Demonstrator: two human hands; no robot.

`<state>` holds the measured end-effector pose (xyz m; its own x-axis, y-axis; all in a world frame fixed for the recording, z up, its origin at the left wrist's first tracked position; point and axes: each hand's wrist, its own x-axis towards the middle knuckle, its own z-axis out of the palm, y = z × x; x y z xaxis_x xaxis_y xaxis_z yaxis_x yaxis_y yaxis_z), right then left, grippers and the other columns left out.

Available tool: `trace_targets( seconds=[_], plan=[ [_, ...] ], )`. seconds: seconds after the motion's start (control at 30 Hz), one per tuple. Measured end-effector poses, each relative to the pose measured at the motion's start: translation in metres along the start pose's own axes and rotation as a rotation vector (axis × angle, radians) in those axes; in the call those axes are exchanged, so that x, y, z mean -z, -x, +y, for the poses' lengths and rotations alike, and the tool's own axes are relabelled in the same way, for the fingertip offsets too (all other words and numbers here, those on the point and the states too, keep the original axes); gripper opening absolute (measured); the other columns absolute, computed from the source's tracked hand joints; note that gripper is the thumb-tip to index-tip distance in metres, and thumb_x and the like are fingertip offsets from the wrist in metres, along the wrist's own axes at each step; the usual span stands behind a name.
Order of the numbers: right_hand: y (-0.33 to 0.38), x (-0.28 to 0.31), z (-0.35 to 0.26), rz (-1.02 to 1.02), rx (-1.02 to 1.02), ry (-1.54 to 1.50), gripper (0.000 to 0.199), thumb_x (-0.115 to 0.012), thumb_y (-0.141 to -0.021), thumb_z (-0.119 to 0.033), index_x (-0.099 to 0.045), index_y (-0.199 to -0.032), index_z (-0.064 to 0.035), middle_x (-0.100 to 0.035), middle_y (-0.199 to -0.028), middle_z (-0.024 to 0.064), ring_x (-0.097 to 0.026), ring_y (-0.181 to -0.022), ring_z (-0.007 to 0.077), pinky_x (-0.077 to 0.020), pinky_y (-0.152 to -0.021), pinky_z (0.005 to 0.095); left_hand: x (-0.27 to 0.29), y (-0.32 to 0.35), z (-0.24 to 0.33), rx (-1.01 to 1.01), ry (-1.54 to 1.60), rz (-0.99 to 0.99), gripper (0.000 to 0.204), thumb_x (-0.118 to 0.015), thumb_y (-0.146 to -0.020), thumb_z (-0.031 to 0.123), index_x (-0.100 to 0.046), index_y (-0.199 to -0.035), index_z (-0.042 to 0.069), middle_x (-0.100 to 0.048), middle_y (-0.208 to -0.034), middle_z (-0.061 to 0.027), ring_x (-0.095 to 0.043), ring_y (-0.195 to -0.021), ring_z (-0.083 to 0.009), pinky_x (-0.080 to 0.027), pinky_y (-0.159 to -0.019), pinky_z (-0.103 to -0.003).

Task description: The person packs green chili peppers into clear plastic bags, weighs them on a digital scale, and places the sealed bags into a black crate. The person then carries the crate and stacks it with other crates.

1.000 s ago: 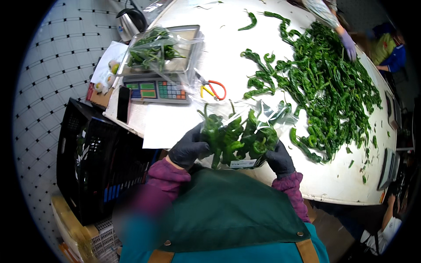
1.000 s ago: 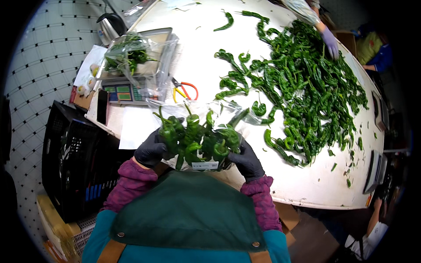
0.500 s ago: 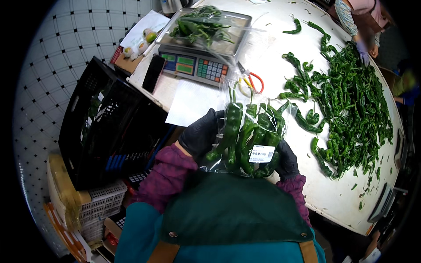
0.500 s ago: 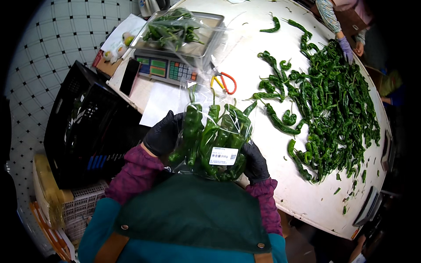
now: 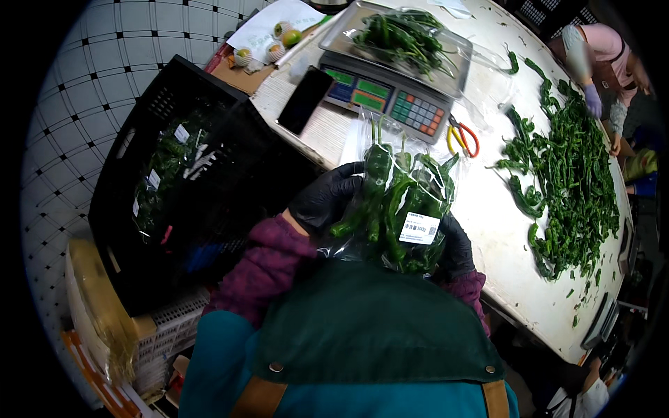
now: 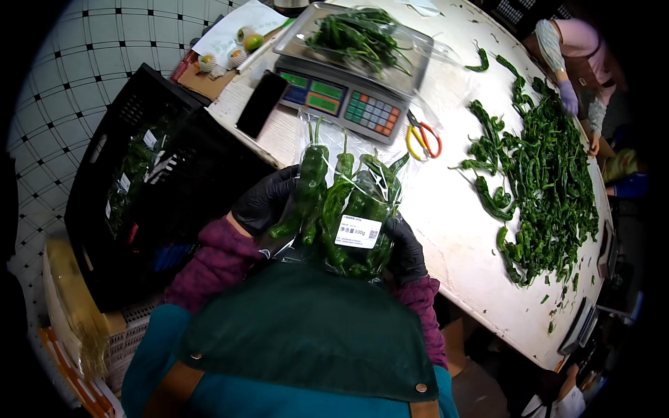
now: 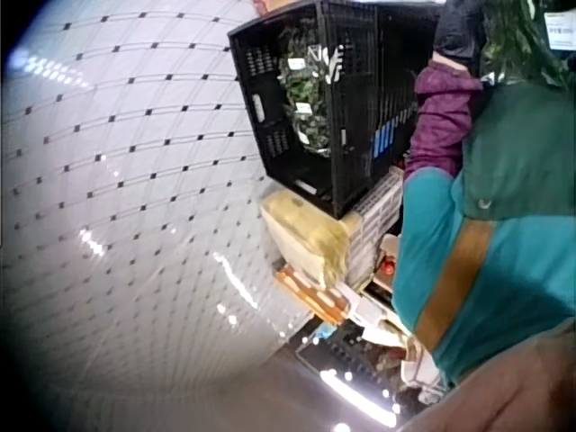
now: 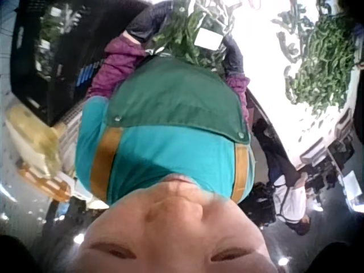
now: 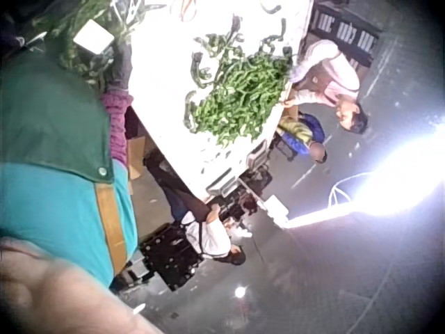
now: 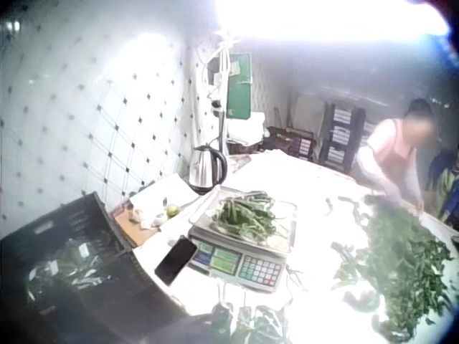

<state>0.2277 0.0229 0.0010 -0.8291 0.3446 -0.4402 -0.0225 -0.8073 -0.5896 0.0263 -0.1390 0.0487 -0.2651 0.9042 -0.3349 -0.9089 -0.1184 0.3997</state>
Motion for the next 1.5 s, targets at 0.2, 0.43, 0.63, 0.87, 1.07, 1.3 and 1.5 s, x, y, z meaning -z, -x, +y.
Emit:
trace_targets(
  seconds=[0.2, 0.43, 0.63, 0.87, 1.07, 1.3, 1.5],
  plan=[
    [-0.022, -0.061, 0.041, -0.087, -0.003, -0.017, 0.055, -0.054, -0.076, -0.017, -0.036, -0.125, 0.0009, -0.049, -0.117, 0.0118, -0.050, -0.104, 0.0221, -0.0392, -0.090, 0.0337, 0.034, 0.040, 0.052, -0.028, -0.102, 0.016, 0.034, -0.056, -0.080, 0.002, -0.047, -0.113, 0.002, -0.055, -0.104, -0.0078, -0.057, -0.091, -0.0152, -0.048, -0.079, -0.026],
    [-0.051, -0.063, 0.085, -0.095, -0.008, -0.166, 0.037, -0.052, -0.080, -0.025, -0.051, -0.106, 0.0012, -0.060, -0.096, 0.0129, -0.059, -0.087, 0.0250, -0.0467, -0.080, 0.0377, 0.031, 0.055, 0.073, -0.188, -0.491, 0.078, 0.034, -0.062, -0.076, 0.001, -0.045, -0.105, 0.002, -0.057, -0.089, -0.0052, -0.057, -0.081, -0.0109, -0.048, -0.069, -0.022],
    [-0.056, -0.040, 0.090, -0.119, -0.001, -0.275, 0.042, -0.053, -0.076, -0.025, -0.050, -0.110, -0.0009, -0.059, -0.102, 0.0139, -0.058, -0.090, 0.0281, -0.0462, -0.081, 0.0417, 0.022, 0.049, 0.066, -0.148, -0.462, 0.056, 0.043, -0.062, -0.074, -0.004, -0.045, -0.113, 0.002, -0.055, -0.096, -0.0031, -0.053, -0.087, -0.0102, -0.046, -0.075, -0.023],
    [-0.047, -0.034, 0.074, -0.127, 0.081, -0.233, 0.054, -0.055, -0.074, -0.028, -0.043, -0.120, -0.0016, -0.053, -0.113, 0.0139, -0.053, -0.099, 0.0301, -0.0424, -0.086, 0.0441, 0.005, 0.032, 0.054, -0.254, -0.738, -0.050, 0.042, -0.067, -0.072, 0.006, -0.048, -0.109, 0.005, -0.051, -0.080, 0.0014, -0.045, -0.074, -0.0061, -0.042, -0.067, -0.020],
    [-0.045, -0.022, 0.067, -0.206, 0.123, -0.242, 0.059, -0.055, -0.074, -0.030, -0.039, -0.124, -0.0014, -0.047, -0.120, 0.0150, -0.048, -0.108, 0.0305, -0.0365, -0.093, 0.0440, -0.009, 0.023, 0.048, -0.258, -0.860, -0.097, 0.048, -0.065, -0.071, -0.005, -0.046, -0.114, 0.006, -0.050, -0.090, 0.0012, -0.047, -0.081, -0.0062, -0.043, -0.074, -0.020],
    [-0.042, -0.011, 0.065, -0.153, 0.151, -0.252, 0.060, -0.055, -0.073, -0.029, -0.038, -0.124, -0.0016, -0.045, -0.122, 0.0149, -0.045, -0.111, 0.0306, -0.0339, -0.096, 0.0440, -0.018, 0.009, 0.044, -0.280, -1.038, -0.115, 0.048, -0.066, -0.071, -0.001, -0.046, -0.114, 0.006, -0.050, -0.091, 0.0000, -0.046, -0.081, -0.0073, -0.042, -0.075, -0.022],
    [-0.023, 0.006, 0.052, -0.075, 0.249, -0.416, 0.057, -0.055, -0.076, -0.025, -0.036, -0.126, -0.0046, -0.047, -0.121, 0.0130, -0.044, -0.111, 0.0308, -0.0343, -0.095, 0.0454, -0.020, 0.000, 0.037, -0.244, -0.977, -0.127, 0.042, -0.058, -0.079, 0.003, -0.042, -0.117, -0.001, -0.053, -0.103, -0.0085, -0.051, -0.095, -0.0145, -0.043, -0.082, -0.028]
  ],
)
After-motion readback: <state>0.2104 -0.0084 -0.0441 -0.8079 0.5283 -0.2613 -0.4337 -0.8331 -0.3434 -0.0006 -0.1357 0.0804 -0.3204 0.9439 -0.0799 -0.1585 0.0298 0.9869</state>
